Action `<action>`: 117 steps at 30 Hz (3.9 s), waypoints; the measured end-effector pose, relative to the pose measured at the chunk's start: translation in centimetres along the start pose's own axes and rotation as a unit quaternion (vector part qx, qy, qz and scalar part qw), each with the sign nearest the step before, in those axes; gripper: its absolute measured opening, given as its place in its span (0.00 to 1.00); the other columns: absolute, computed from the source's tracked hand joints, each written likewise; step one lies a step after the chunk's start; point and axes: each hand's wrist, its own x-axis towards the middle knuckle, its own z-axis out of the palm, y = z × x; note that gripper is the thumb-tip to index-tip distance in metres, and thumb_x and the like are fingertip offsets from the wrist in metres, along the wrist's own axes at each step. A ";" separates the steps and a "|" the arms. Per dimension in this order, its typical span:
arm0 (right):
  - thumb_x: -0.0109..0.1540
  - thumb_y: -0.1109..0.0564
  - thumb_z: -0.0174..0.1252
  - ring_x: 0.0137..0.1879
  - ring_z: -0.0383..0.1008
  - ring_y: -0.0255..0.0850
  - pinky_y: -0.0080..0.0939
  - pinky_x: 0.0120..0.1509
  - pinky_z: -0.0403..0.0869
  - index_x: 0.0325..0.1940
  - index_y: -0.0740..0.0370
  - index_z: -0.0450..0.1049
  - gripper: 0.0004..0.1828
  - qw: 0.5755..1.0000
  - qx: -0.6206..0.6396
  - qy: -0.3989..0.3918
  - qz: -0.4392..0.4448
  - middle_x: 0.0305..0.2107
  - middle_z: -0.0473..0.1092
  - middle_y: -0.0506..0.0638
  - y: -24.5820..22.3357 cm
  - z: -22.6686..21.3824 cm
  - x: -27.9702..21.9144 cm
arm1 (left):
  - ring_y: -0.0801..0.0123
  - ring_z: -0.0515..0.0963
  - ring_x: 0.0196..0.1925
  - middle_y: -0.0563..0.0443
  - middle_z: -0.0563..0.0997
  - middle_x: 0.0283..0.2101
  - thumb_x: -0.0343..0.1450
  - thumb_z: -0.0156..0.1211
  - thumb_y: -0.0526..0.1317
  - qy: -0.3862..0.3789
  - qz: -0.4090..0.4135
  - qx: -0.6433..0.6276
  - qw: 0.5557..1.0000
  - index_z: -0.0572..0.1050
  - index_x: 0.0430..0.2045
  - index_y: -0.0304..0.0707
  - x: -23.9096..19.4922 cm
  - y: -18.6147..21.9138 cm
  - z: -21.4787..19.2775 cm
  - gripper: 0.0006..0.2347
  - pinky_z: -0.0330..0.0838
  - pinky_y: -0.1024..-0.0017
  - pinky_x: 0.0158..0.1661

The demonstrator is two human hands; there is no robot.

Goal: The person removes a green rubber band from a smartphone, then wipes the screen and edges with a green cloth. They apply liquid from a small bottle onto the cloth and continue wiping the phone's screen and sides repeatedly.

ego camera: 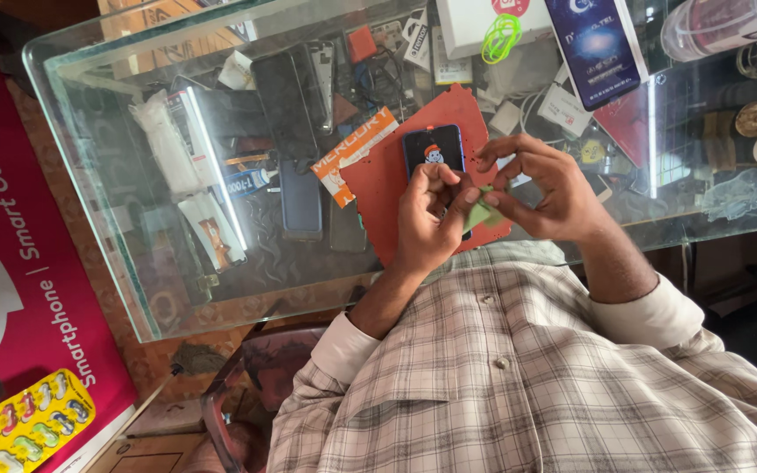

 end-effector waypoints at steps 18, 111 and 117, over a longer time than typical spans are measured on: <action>0.61 0.66 0.60 0.47 0.78 0.51 0.45 0.49 0.78 0.38 0.68 0.65 0.09 0.988 -0.069 -0.114 0.081 0.43 0.71 0.58 0.8 6.2 -2.2 | 0.57 0.76 0.44 0.51 0.74 0.37 0.69 0.64 0.31 -0.022 0.221 0.594 0.773 0.75 0.30 0.36 7.0 0.8 -5.3 0.03 0.71 0.60 0.49; 0.56 0.72 0.56 0.50 0.73 0.59 0.53 0.56 0.74 0.49 0.70 0.76 0.17 0.973 -0.226 -0.016 0.036 0.43 0.70 0.61 2.0 3.1 3.3 | 0.59 0.68 0.68 0.57 0.76 0.61 0.54 0.73 0.68 -0.080 0.181 0.535 0.821 0.47 0.73 0.33 3.1 0.8 -7.2 0.58 0.49 0.52 0.71; 0.54 0.71 0.56 0.51 0.71 0.58 0.54 0.58 0.73 0.50 0.70 0.74 0.19 0.964 -0.262 -0.036 -0.019 0.44 0.69 0.60 2.3 3.4 3.3 | 0.60 0.69 0.68 0.57 0.77 0.60 0.54 0.70 0.70 -0.077 0.167 0.538 0.823 0.47 0.73 0.34 2.9 0.6 -7.0 0.58 0.49 0.53 0.72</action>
